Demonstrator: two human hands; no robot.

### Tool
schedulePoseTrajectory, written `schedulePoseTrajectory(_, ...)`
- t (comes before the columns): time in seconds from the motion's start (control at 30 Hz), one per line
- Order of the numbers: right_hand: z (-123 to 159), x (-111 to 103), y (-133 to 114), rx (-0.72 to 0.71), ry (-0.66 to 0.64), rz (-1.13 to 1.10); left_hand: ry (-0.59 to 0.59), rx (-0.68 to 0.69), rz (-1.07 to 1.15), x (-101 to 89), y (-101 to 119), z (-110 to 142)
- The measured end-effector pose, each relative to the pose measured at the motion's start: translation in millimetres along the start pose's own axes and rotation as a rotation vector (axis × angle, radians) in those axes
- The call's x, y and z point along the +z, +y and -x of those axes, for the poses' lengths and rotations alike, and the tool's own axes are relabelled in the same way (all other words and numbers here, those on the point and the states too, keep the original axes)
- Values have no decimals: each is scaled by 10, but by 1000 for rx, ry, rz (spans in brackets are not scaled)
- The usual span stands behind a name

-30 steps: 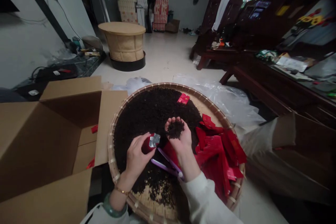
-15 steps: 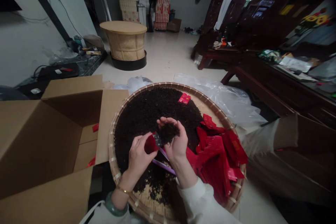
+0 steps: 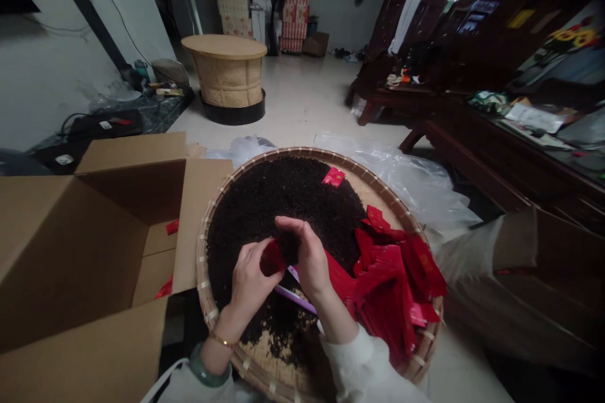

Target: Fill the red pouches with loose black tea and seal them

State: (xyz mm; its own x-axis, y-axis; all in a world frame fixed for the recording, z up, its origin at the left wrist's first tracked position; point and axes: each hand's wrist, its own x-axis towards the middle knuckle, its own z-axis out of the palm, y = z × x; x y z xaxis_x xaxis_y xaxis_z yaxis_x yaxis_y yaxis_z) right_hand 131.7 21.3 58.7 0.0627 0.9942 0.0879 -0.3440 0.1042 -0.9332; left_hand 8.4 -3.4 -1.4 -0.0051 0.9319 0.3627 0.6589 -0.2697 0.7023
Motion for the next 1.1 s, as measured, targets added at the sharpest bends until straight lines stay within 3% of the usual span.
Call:
schedulePoseTrajectory(0.13, 12, -54, -56, 71, -169, 119, 30, -3, 7, 9, -23, 9)
schedulePoseTrajectory(0.27, 38, -99, -74, 139, -246, 220, 60, 3, 7, 23, -49, 16)
schedulePoseTrajectory(0.43, 53, -183, -66, 31, -306, 360, 53, 1, 23, 28, -60, 23)
schedulePoseTrajectory(0.8, -41, -198, -172, -112, -218, 797, 4, 1, 35, -21, 13, -2)
schedulePoseTrajectory(1.1, 80, -220, -182, -187, -222, 727, 51, -36, 16, -5, 1, 8)
